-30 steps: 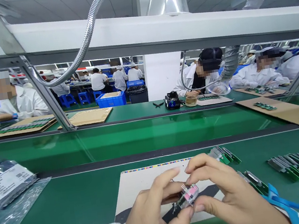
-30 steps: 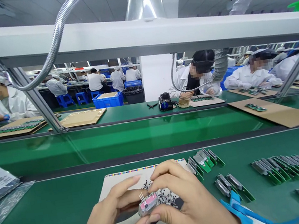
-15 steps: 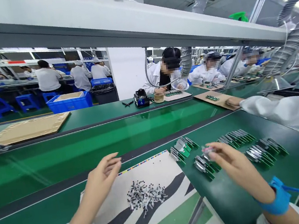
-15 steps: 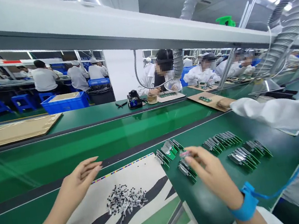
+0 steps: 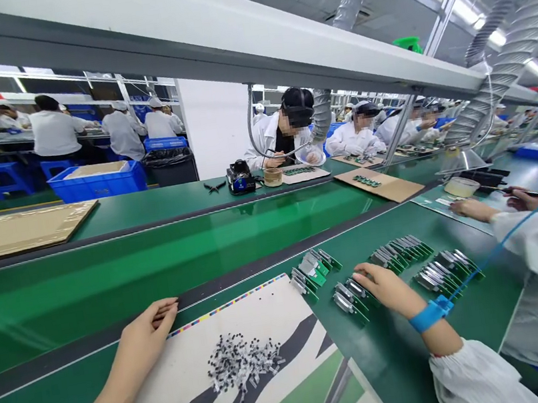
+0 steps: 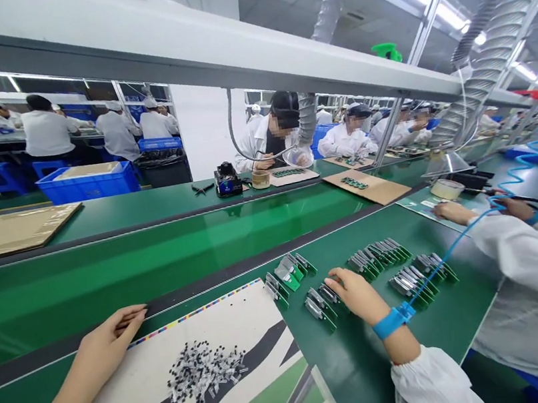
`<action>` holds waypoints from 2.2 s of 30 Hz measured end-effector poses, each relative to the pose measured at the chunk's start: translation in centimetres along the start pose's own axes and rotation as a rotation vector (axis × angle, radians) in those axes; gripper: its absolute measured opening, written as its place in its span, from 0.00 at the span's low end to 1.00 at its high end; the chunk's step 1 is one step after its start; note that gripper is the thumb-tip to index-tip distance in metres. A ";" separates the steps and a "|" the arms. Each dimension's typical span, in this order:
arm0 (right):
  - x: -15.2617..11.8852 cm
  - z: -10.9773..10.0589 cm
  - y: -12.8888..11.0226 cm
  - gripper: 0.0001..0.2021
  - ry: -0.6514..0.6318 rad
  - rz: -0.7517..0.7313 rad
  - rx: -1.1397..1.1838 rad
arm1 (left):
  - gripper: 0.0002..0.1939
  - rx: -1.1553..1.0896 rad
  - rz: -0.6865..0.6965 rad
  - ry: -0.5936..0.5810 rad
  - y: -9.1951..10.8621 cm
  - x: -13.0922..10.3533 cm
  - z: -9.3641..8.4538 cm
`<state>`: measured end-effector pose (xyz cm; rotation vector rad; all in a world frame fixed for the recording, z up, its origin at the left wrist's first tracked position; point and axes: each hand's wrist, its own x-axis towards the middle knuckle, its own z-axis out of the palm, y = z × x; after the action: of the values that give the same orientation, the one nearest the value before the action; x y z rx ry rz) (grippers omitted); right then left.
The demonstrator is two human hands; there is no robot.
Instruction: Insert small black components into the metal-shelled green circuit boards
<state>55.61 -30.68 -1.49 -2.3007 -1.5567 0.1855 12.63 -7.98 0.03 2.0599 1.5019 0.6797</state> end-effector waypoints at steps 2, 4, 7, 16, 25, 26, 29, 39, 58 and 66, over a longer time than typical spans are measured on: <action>-0.5 0.0 -0.6 0.12 0.010 -0.033 -0.025 | 0.20 0.008 -0.003 -0.004 -0.1 0.1 0.1; -1.2 0.3 -1.4 0.18 0.011 -0.049 -0.068 | 0.20 0.013 0.008 -0.004 -0.2 0.2 0.1; -1.9 1.0 -3.0 0.29 0.005 -0.045 -0.153 | 0.20 0.030 0.017 -0.006 -0.2 0.2 0.0; -2.3 1.2 -5.6 0.17 0.001 -0.103 -0.311 | 0.22 0.096 -0.037 -0.042 1.0 0.0 -0.7; -4.3 -0.3 -0.9 0.13 0.024 -0.187 -0.344 | 0.20 0.104 -0.051 -0.048 0.3 0.5 -0.6; -4.6 -0.5 0.0 0.14 0.029 -0.185 -0.348 | 0.20 0.105 -0.050 -0.043 0.2 0.6 -0.6; -5.4 -1.2 2.8 0.14 0.040 -0.166 -0.358 | 0.19 0.105 -0.047 -0.030 -0.1 0.8 -0.5; -5.4 -2.4 8.1 0.15 0.037 -0.134 -0.340 | 0.22 0.127 -0.088 -0.085 0.2 0.7 -0.6; -4.5 -2.9 7.5 0.19 0.004 -0.041 -0.468 | 0.19 0.058 0.006 -0.002 0.6 0.1 -0.5; -1.6 -3.6 1.4 0.18 0.023 -0.065 -0.525 | 0.19 0.062 -0.016 -0.021 0.4 0.1 -0.5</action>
<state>57.31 -33.41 1.16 -2.6095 -1.8337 -0.3025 12.62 -7.95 0.72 2.0918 1.5440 0.6113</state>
